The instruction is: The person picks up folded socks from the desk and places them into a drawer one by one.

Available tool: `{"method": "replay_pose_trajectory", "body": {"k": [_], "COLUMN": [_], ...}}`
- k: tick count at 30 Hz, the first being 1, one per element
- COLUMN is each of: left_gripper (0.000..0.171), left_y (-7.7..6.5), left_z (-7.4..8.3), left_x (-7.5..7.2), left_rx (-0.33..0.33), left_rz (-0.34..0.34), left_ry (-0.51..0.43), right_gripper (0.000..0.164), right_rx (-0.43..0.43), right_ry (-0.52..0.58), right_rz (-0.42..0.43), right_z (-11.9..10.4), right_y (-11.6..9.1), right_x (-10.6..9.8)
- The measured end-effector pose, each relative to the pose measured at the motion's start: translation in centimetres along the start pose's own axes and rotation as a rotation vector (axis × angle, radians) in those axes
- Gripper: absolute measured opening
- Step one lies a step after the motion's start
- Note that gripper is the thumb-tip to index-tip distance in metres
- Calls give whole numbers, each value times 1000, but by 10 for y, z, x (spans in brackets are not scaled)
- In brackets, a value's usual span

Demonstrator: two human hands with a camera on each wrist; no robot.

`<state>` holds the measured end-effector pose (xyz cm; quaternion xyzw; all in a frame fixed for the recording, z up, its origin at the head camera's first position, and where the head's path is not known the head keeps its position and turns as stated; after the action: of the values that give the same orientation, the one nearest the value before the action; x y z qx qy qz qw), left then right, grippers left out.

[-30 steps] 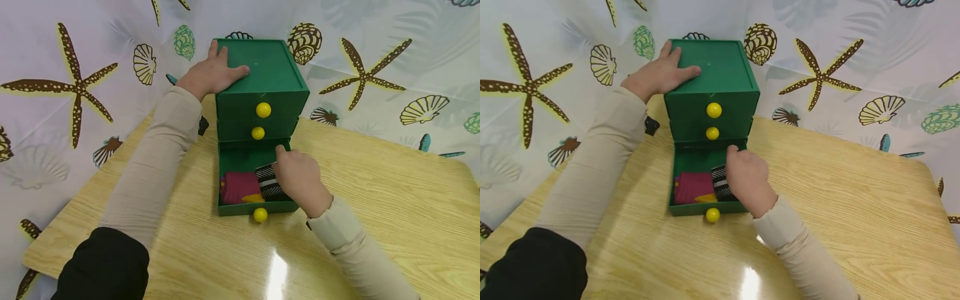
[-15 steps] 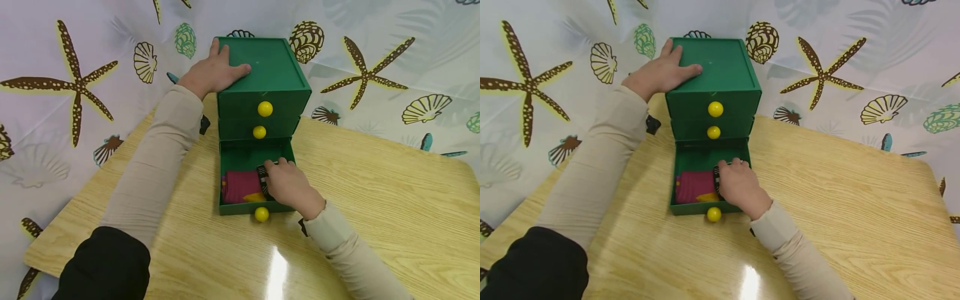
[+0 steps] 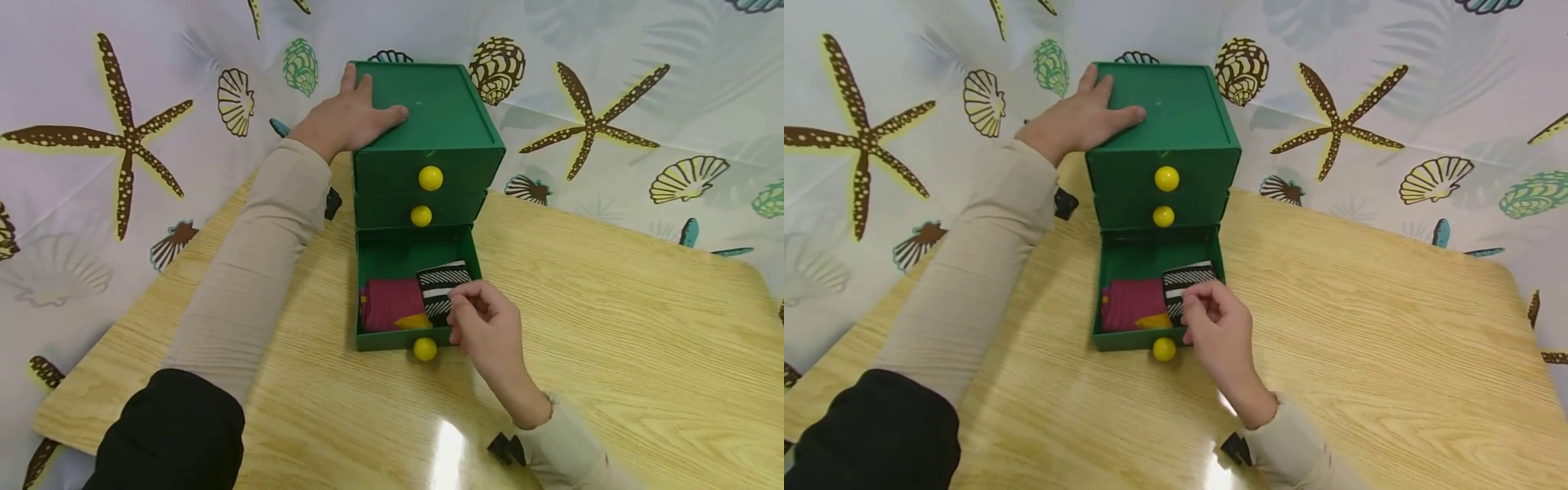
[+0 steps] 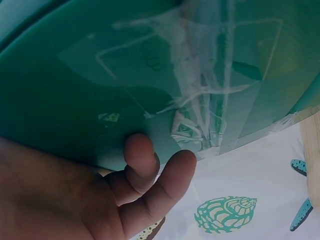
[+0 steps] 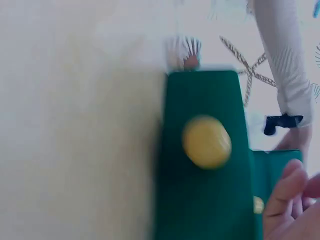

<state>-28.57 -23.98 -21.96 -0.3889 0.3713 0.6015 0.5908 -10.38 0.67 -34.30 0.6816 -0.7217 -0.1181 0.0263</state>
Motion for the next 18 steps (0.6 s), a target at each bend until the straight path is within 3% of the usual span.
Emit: {"method": "replay_pose_trajectory", "body": {"k": [2, 4, 9, 14, 16, 18], "left_gripper": [91, 92, 91, 91, 91, 91], "left_y": [1, 2, 2, 3, 3, 3], "left_z": [1, 1, -1, 0, 1, 1], "left_x": [0, -1, -1, 3, 2, 2], "left_rx": [1, 3, 3, 1, 5, 7], "left_rz": [-2, 0, 2, -12, -10, -6], "left_ry": [2, 3, -2, -11, -8, -8], "right_gripper": [12, 13, 14, 8, 5, 12], "right_rx": [124, 195, 209, 269, 293, 308], "right_ry": [113, 177, 270, 231, 201, 185], "right_rz": [64, 123, 236, 288, 274, 237], "right_z": [13, 24, 39, 59, 66, 68], "right_y": [-10, -21, -38, -52, -57, -60], "right_x": [-5, -9, -13, -14, -10, -4]}}
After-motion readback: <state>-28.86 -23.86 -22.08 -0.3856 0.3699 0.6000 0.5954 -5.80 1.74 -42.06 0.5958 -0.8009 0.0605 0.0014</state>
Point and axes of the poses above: each hand's wrist, its own y-axis towards the middle knuckle, its own x-axis out of the palm, z = x × y, the point moved 6 cm from there along y, towards the middle knuckle, and after that the axes turned 12 degrees about z, right-handed, at the moved point
